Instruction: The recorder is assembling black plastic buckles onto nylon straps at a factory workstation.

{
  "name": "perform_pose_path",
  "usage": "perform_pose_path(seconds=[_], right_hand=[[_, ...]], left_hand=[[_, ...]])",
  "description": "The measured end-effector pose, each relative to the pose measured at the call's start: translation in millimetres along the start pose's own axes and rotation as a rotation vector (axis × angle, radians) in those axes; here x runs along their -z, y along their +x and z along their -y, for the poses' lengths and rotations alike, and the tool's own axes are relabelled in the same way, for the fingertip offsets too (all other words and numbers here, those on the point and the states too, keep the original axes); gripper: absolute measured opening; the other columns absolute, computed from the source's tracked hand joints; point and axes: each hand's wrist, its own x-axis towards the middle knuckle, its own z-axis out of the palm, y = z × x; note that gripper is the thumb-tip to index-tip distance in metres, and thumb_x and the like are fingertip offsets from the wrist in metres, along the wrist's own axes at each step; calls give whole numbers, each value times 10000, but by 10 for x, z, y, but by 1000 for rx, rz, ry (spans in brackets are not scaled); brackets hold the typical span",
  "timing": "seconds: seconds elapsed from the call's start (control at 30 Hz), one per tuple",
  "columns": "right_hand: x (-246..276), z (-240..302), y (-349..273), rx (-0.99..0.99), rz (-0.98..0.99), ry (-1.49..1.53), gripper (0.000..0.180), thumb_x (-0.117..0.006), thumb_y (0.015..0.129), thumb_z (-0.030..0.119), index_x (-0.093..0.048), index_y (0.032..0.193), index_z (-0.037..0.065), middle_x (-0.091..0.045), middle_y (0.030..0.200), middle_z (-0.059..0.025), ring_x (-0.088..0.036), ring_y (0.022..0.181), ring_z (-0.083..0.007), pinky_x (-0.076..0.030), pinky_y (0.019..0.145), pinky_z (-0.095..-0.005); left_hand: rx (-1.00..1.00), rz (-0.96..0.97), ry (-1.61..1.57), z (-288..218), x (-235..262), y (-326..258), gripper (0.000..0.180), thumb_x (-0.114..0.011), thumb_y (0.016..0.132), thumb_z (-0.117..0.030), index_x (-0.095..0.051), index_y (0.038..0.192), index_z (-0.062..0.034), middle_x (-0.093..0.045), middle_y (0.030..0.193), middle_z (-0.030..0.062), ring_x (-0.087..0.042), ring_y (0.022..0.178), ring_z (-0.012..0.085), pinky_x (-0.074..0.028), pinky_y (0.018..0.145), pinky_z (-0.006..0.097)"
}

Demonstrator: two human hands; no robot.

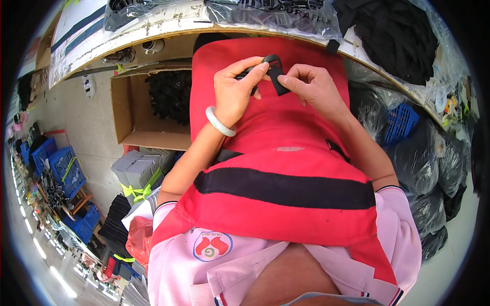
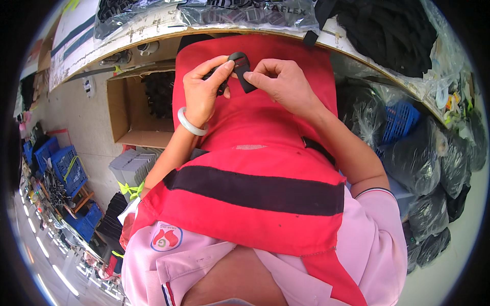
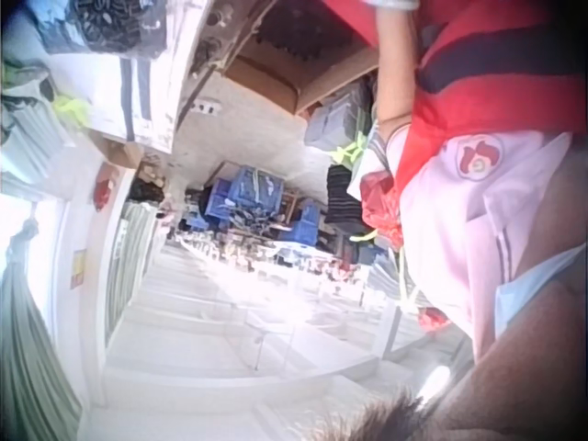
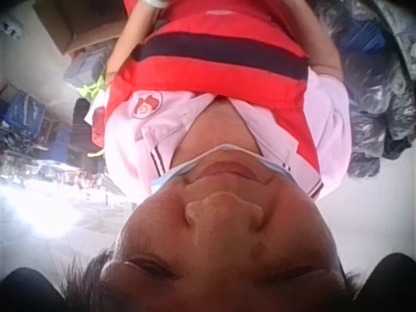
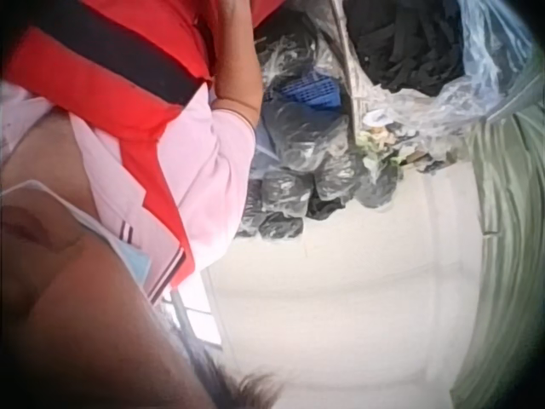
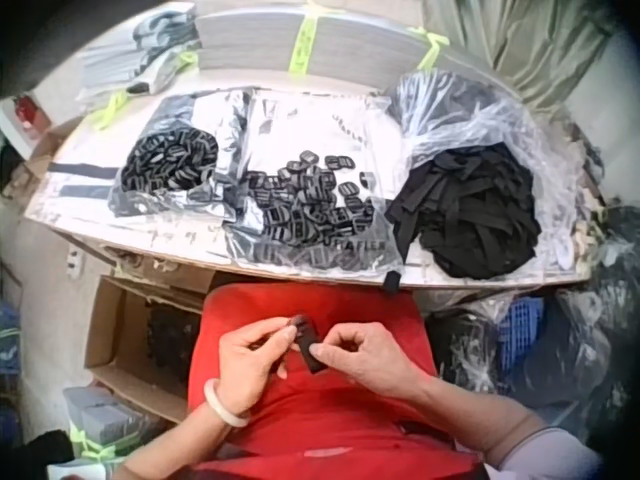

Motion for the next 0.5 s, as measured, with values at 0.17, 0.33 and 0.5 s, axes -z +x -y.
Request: perform_pose_path(seconds=[0.17, 0.33, 0.5], right_hand=[[-95, -59, 84, 109, -65, 235, 228, -665, 913, 251, -635, 833, 40, -533, 637, 35, -463, 514, -39, -362, 468, -208], [55, -51, 92, 38, 120, 404, 200, -647, 927, 237, -628, 915, 38, -548, 687, 31, -496, 562, -40, -390, 487, -204], [83, -47, 69, 110, 167, 176, 162, -612, 950, 201, -624, 951, 40, -578, 788, 6, -531, 634, -45, -441, 556, -199]], left_hand=[[-170, 105, 83, -38, 31, -47, 160, -679, 857, -2, -700, 1013, 25, -656, 936, 74, -587, 639, 85, -466, 505, 192], [-249, 222, 173, -123, 121, -144, 175, -672, 831, 60, -711, 995, 15, -633, 943, 68, -592, 691, 89, -476, 533, 194], [-350, 294, 300, -156, 186, -254, 159, -691, 807, 61, -727, 947, -5, -614, 939, 53, -584, 724, 95, -470, 571, 211]])
